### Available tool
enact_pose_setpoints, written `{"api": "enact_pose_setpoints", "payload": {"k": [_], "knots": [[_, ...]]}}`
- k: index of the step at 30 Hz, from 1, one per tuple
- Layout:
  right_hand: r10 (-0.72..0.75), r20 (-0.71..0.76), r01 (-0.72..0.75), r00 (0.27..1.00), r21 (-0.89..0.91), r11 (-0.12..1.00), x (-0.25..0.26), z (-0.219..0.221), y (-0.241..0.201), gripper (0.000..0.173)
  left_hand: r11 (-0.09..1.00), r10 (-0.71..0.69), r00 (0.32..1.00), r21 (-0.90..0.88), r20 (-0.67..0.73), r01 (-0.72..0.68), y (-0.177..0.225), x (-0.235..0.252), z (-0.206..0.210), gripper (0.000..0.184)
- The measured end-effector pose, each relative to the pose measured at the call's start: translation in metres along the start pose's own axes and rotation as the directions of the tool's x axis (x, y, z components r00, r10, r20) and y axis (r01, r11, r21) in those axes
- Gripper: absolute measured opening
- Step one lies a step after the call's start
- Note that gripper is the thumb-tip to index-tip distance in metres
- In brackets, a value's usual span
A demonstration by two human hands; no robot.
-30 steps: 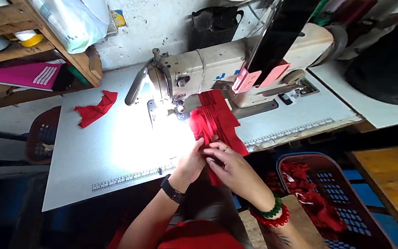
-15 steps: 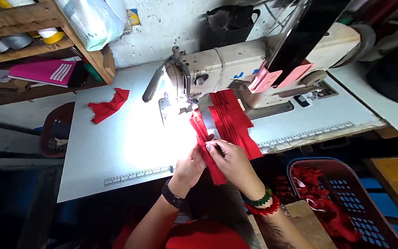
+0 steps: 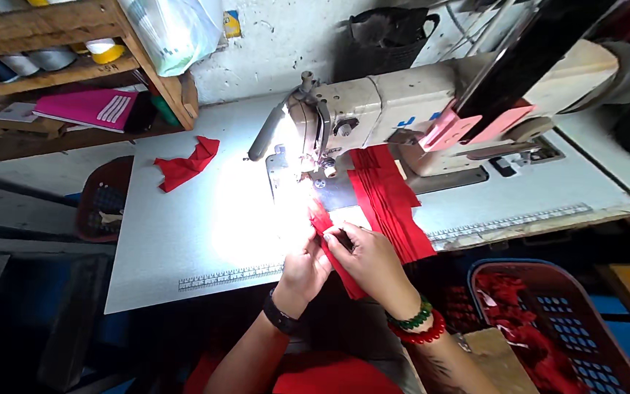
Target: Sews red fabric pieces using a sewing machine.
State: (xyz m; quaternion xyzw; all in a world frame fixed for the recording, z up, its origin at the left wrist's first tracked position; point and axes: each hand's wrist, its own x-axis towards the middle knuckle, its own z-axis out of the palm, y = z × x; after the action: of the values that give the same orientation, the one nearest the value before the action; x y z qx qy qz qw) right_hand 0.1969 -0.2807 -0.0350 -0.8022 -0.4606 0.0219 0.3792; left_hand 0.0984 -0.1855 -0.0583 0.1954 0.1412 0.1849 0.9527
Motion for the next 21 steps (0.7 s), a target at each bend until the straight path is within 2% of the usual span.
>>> {"api": "enact_pose_setpoints", "payload": {"k": [6,11,17,21], "knots": [[0.046,0.044,-0.048,0.998,0.037,0.998,0.003,-0.002,0.0,0.027,1.0,0.011,0.999,-0.005,-0.043,-0.011,0.0,0.0,0.002,0.039],[0.073,0.068,-0.083,0.995,0.151,0.985,0.007,-0.003,0.002,0.032,0.985,0.063,0.99,0.169,-0.13,-0.04,-0.002,-0.002,0.007,0.034],[0.075,0.081,-0.092,0.994,0.232,0.968,0.011,-0.008,0.003,0.025,0.991,0.023,0.996,0.135,-0.083,-0.011,0.0,-0.006,0.008,0.037],[0.068,0.108,-0.099,0.992,0.308,0.946,0.01,-0.008,0.0,0.019,0.968,0.014,0.997,0.25,-0.069,0.004,0.005,-0.006,0.014,0.035]]}}
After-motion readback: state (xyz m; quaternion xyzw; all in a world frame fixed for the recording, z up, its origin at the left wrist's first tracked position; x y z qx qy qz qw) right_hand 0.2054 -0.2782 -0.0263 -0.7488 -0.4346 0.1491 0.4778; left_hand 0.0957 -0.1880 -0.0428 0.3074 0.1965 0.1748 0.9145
